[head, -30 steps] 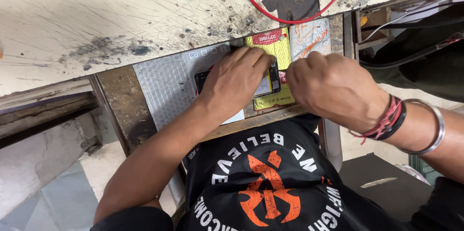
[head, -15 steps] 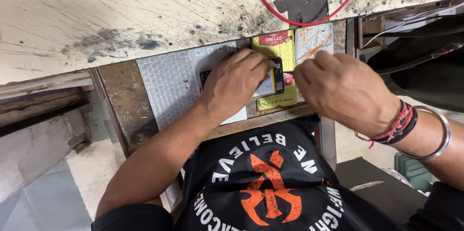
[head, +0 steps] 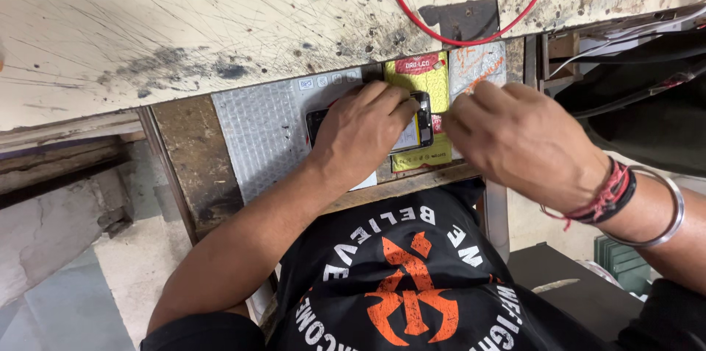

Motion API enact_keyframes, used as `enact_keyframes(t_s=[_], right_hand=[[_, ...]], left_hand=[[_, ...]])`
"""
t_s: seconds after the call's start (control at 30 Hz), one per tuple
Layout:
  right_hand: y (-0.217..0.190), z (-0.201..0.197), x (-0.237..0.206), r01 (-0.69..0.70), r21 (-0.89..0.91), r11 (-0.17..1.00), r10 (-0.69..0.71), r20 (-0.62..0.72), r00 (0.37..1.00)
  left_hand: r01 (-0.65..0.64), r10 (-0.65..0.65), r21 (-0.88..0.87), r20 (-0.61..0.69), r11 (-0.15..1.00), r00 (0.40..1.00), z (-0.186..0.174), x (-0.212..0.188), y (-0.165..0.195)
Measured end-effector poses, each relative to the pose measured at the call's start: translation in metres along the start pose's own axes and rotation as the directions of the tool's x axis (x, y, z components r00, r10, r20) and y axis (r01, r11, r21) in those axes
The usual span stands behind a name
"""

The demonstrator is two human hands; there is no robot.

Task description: The person pries open the back cover of a smartphone, removes the back panel, and works on the exposed internals, using a pry tool to lift and adjust the battery and internal components on the repair bench.

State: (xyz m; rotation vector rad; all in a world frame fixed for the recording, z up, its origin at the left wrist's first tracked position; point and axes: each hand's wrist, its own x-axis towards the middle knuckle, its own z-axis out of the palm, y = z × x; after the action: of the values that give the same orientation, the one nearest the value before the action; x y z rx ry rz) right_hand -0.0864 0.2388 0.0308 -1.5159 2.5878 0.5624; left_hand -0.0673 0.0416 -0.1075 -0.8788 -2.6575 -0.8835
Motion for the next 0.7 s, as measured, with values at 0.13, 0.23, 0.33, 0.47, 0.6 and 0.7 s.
enact_keyframes(t_s=[0.13,0.23,0.33,0.47,0.6,0.7], right_hand=[[0.001,0.002,0.000,-0.080,-0.033,0.996,0.082,0.056,0.995],[0.003,0.004,0.001,0.010,0.053,0.999,-0.012,0.034,0.999],[0.003,0.002,0.000,-0.069,-0.055,0.996,0.066,-0.046,0.997],[0.008,-0.002,0.000,-0.033,0.003,0.999,0.032,0.157,0.987],[0.009,-0.005,-0.005,0.034,0.072,0.997,-0.028,-0.074,0.997],[0.011,-0.002,-0.011,-0.025,0.146,0.989,0.044,-0.128,0.991]], left_hand=[[-0.005,0.004,0.022,0.045,1.000,0.999,0.001,0.000,0.000],[-0.005,0.004,-0.007,-0.010,1.000,1.000,0.002,0.000,0.001],[-0.030,0.031,0.019,-0.024,0.999,0.999,0.003,0.001,0.002],[-0.030,0.031,0.020,-0.014,0.999,0.999,0.006,0.004,0.005],[-0.018,0.018,0.020,-0.001,1.000,1.000,0.008,0.006,0.008],[-0.026,0.029,0.048,-0.051,0.999,0.998,0.007,0.008,0.010]])
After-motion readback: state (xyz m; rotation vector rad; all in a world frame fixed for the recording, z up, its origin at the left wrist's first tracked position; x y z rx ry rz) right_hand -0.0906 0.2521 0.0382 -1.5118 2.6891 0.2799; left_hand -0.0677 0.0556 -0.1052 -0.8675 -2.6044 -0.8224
